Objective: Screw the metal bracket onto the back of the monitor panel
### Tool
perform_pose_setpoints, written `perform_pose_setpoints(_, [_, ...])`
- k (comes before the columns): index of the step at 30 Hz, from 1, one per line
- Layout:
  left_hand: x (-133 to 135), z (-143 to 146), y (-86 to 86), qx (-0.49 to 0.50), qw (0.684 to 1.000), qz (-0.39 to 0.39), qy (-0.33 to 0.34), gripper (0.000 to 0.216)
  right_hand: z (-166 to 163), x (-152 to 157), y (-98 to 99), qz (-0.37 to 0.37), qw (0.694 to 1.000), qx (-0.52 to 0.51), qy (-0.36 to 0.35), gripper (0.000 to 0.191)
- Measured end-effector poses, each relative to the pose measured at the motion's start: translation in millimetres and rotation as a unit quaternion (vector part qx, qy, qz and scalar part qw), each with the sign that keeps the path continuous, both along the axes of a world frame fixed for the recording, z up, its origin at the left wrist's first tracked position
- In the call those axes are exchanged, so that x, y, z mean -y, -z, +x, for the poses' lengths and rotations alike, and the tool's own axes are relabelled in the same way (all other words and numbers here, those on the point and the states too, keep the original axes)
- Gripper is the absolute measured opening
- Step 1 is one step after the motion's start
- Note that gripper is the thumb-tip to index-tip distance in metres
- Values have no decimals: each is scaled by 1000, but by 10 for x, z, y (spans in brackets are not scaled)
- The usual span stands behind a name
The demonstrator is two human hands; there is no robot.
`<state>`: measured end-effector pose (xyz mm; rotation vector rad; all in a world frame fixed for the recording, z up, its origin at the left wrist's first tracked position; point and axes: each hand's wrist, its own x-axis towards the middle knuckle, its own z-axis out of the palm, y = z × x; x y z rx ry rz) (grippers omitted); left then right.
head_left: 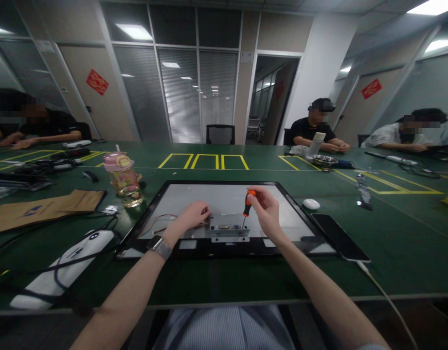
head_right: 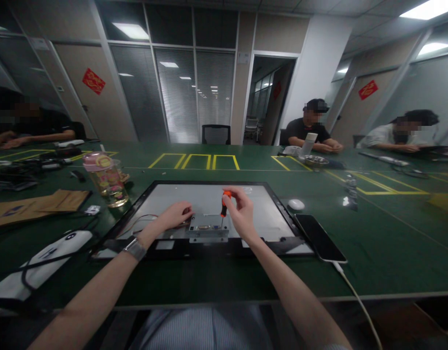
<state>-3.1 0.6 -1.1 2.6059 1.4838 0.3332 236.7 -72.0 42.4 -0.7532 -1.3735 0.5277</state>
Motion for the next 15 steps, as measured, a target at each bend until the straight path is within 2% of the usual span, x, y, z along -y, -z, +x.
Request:
perform_pose_setpoints(6, [-6, -4, 9, 1, 1000, 0, 1, 17, -8, -36, -11, 6, 999, -9, 41, 16])
perform_pose_setpoints(15, [9, 0, -14, 2, 1000, -1, 4, 17, -13, -5, -8, 3, 1000, 7, 22, 13])
